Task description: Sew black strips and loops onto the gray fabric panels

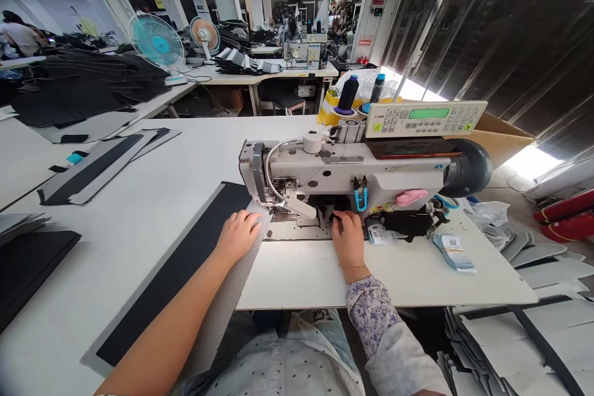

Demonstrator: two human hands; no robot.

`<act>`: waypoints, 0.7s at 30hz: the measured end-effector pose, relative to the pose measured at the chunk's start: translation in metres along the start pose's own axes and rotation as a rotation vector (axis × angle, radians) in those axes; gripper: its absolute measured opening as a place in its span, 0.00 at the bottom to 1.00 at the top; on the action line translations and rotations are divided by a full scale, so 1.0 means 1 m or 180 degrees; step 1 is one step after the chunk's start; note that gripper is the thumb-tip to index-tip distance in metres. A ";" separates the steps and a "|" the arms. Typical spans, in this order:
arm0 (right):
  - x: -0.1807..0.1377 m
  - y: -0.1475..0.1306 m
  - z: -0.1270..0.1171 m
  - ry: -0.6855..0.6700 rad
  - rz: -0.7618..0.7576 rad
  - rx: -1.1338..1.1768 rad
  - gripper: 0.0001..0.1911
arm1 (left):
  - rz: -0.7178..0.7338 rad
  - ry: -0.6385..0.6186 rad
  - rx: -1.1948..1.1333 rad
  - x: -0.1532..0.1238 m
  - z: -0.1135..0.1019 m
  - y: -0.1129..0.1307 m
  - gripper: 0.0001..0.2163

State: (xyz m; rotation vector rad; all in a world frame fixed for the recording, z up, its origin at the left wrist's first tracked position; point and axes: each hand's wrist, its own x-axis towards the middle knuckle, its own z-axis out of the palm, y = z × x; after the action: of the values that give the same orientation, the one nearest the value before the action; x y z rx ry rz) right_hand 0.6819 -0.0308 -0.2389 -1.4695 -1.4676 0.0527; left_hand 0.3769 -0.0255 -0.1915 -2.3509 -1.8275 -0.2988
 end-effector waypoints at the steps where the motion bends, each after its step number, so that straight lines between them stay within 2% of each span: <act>1: 0.000 0.001 0.001 -0.0020 0.0012 -0.0009 0.13 | -0.0001 0.0003 -0.0012 -0.001 0.000 0.000 0.16; 8: 0.003 -0.001 0.000 -0.0021 0.0023 0.0021 0.13 | -0.0051 0.0007 -0.0065 -0.006 -0.003 0.003 0.16; 13: 0.001 -0.004 -0.004 0.0063 -0.0079 0.0005 0.12 | -0.0242 -0.0037 -0.0080 -0.018 -0.003 0.018 0.16; 16: 0.000 -0.005 -0.005 -0.0074 -0.0190 -0.0103 0.13 | -0.0378 0.0059 -0.0082 -0.024 -0.003 0.027 0.16; 21: 0.001 -0.008 -0.007 -0.0066 -0.0249 -0.0045 0.12 | -0.0447 0.0128 -0.0080 -0.020 0.000 0.028 0.15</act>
State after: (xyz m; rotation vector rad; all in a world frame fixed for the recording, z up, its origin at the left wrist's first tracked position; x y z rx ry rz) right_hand 0.6811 -0.0359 -0.2297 -1.4254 -1.5436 0.0096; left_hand 0.3992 -0.0508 -0.1959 -2.2193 -1.9848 -0.3848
